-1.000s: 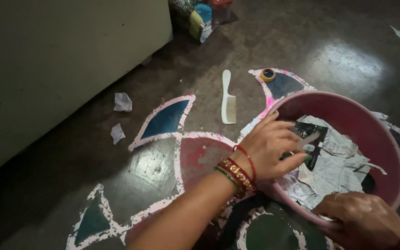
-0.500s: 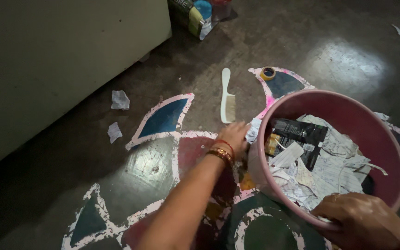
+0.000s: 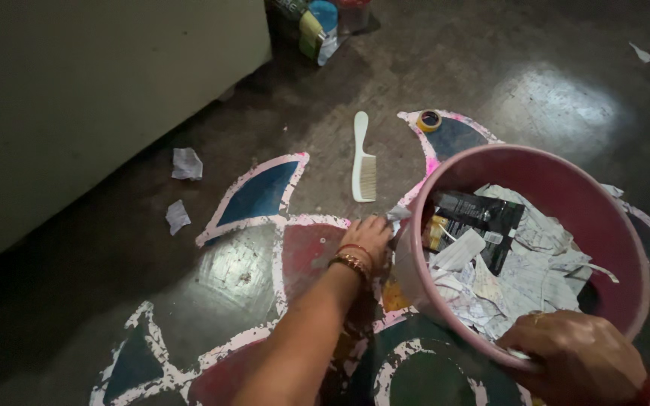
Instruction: The person collects scattered paper scraps and small debris from a floor with a colorful rangoli design, placing them into a pink bucket. The person also picks up a white comb and a small black box, adding them to the bucket.
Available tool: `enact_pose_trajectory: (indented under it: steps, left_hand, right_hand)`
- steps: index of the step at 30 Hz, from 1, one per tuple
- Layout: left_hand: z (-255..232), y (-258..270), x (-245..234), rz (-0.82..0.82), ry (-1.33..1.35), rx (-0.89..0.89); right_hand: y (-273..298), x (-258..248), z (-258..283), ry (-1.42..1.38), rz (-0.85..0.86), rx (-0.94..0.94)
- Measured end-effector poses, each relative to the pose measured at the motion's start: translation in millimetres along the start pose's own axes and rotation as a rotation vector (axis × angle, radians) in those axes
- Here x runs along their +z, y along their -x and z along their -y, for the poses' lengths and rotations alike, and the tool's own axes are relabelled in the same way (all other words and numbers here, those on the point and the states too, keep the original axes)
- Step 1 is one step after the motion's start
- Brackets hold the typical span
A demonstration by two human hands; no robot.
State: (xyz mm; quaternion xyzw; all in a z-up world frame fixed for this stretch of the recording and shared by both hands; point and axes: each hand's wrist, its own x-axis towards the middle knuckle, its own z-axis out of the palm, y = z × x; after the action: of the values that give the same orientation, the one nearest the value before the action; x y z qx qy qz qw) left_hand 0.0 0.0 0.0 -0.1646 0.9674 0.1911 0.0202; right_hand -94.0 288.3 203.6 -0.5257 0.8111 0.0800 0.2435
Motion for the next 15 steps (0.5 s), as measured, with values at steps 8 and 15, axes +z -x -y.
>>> enact_pose_trajectory:
  steps: [8,15]
  left_hand:
    - [23.2,4.6,-50.0,-0.632,0.627,-0.065]
    - [-78.2,32.5,-141.8,-0.786,0.746,0.262]
  right_hand:
    - [-0.5,-10.3,4.0,0.076,0.079,0.021]
    - [-1.0,-13.6,10.3,0.131,0.083,0.035]
